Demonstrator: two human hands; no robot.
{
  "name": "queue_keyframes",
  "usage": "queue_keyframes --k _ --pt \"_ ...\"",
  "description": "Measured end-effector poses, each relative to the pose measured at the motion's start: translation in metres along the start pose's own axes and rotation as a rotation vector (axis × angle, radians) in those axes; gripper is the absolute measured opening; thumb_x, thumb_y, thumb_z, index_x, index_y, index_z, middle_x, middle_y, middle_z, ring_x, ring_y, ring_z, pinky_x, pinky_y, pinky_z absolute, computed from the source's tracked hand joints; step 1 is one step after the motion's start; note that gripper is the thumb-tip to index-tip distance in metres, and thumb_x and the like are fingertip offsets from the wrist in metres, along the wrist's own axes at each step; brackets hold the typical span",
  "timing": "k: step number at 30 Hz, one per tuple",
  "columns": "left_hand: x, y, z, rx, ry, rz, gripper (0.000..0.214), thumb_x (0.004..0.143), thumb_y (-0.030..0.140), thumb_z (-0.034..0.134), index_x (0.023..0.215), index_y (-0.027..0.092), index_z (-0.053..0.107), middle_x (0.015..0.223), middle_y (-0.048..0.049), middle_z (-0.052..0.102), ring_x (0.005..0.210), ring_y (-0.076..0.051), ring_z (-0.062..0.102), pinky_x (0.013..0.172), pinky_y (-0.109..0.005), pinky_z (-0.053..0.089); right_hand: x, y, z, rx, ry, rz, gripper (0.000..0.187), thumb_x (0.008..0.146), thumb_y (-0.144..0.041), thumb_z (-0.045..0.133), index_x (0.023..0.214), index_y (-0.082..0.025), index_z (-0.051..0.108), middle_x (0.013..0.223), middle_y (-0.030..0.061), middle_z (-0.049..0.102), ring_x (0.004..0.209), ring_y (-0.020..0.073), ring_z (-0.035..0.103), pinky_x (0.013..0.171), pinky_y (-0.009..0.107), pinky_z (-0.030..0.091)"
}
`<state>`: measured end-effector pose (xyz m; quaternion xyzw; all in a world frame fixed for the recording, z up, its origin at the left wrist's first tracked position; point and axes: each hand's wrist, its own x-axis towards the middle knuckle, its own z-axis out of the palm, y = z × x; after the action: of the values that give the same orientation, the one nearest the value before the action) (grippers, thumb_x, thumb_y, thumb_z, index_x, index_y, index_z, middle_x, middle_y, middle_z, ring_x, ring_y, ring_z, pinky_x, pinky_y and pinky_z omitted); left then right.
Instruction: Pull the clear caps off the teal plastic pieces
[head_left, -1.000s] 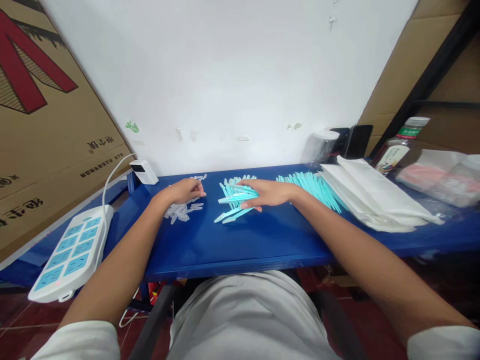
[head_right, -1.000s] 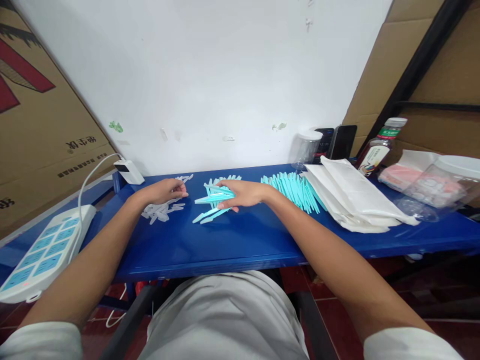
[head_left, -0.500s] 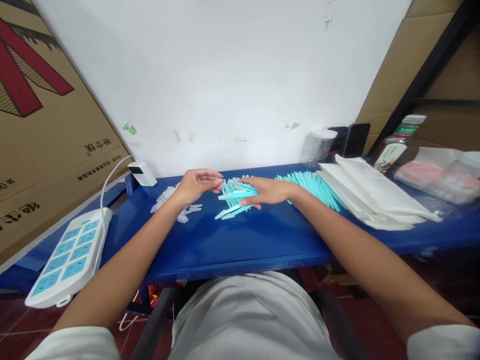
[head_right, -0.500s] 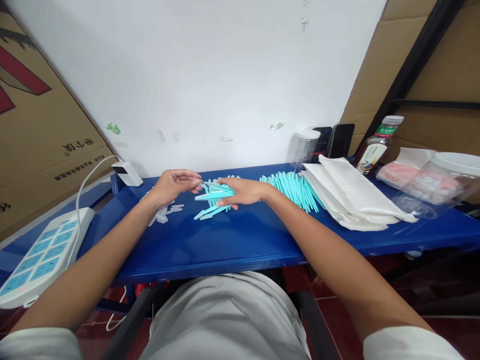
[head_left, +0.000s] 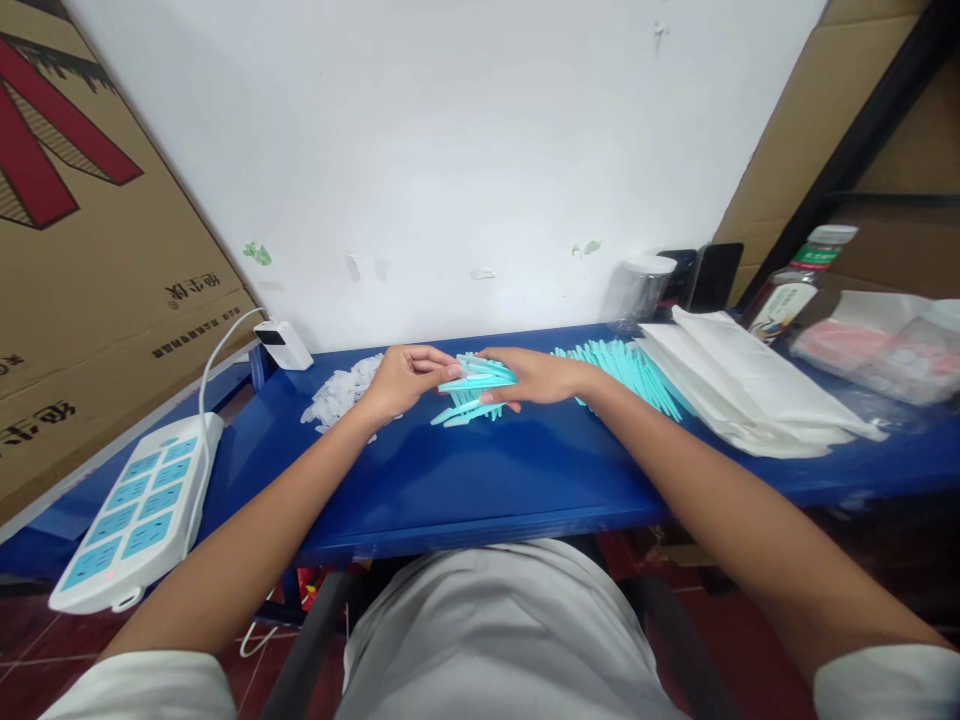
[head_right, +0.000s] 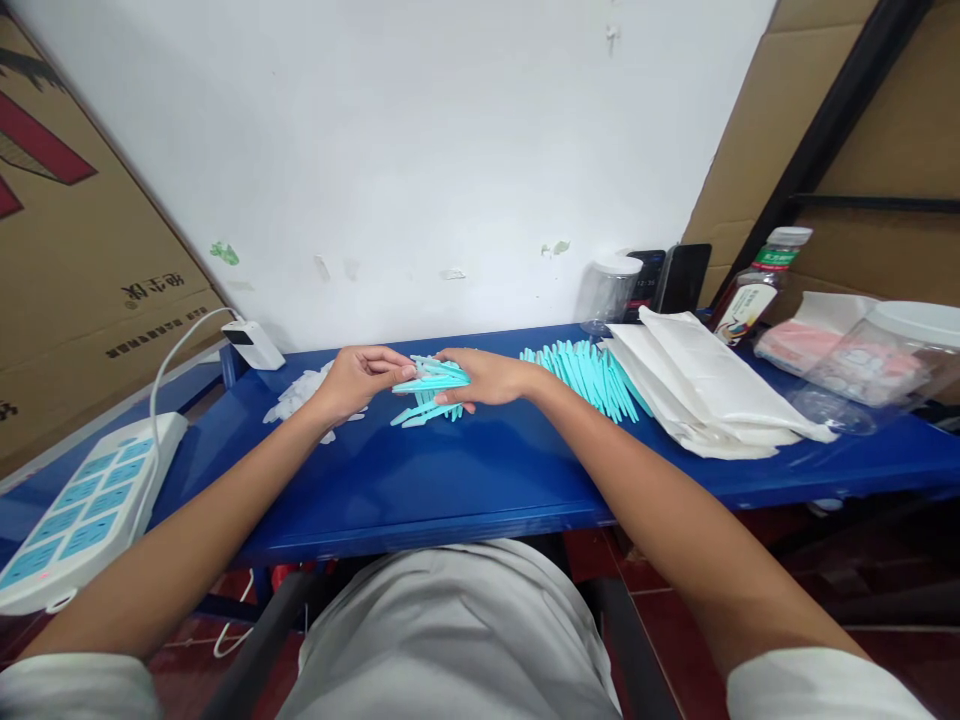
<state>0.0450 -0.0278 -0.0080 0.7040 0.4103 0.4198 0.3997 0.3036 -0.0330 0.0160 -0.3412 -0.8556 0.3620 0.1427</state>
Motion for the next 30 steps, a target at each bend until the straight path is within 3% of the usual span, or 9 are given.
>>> queue_keyframes --k 3,9,15,19,22,30 --pt "0.001 -0.001 0.000 -0.026 -0.015 -0.011 0.046 0.072 0.051 0.089 0.096 0.013 0.080 0.088 -0.0106 0.082 0.077 -0.023 0.075 0.070 -0.033 0.063 0.000 -0.001 0.001 0.040 0.034 -0.029 0.053 0.093 -0.041 0.072 0.133 -0.014 0.051 0.081 0.0013 0.069 0.067 0.0175 0.066 0.065 0.029 0.048" --pt "0.001 -0.002 0.004 0.022 -0.064 -0.002 0.048 0.079 0.054 0.083 0.104 0.014 0.077 0.085 -0.0081 0.081 0.077 -0.023 0.075 0.075 -0.036 0.064 0.002 0.003 0.005 -0.003 0.106 0.013 0.070 0.094 -0.035 0.071 0.151 -0.014 0.038 0.093 0.0051 0.072 0.063 0.0158 0.067 0.061 0.028 0.050" --pt "-0.002 -0.003 0.011 0.050 -0.099 0.037 0.047 0.088 0.055 0.074 0.113 0.015 0.071 0.083 -0.0068 0.080 0.079 -0.024 0.075 0.076 -0.035 0.060 0.005 0.008 0.012 -0.032 0.165 0.013 0.081 0.093 -0.036 0.073 0.158 -0.014 0.030 0.116 0.0157 0.071 0.062 0.0168 0.068 0.066 0.034 0.054" --pt "-0.003 -0.001 0.015 0.051 -0.123 0.038 0.051 0.089 0.056 0.072 0.118 0.014 0.068 0.091 -0.0091 0.081 0.077 -0.023 0.074 0.066 -0.029 0.053 0.010 0.014 0.018 -0.037 0.184 -0.054 0.082 0.094 -0.037 0.072 0.159 -0.016 0.027 0.111 0.0133 0.072 0.059 0.0165 0.067 0.065 0.035 0.054" --pt "-0.004 0.003 0.017 0.064 -0.154 0.052 0.053 0.090 0.055 0.071 0.123 0.013 0.068 0.093 -0.0096 0.081 0.080 -0.024 0.075 0.068 -0.030 0.052 0.012 0.015 0.021 0.000 0.177 -0.105 0.080 0.094 -0.036 0.071 0.158 -0.017 0.027 0.101 0.0089 0.073 0.057 0.0166 0.066 0.059 0.033 0.052" --pt "-0.006 0.008 0.019 0.143 -0.177 0.097 0.052 0.092 0.053 0.069 0.127 0.014 0.067 0.092 -0.0092 0.081 0.084 -0.026 0.075 0.070 -0.031 0.052 0.012 0.006 0.023 0.007 0.125 -0.028 0.081 0.094 -0.042 0.070 0.158 -0.017 0.027 0.111 0.0132 0.071 0.063 0.0177 0.068 0.058 0.032 0.053"
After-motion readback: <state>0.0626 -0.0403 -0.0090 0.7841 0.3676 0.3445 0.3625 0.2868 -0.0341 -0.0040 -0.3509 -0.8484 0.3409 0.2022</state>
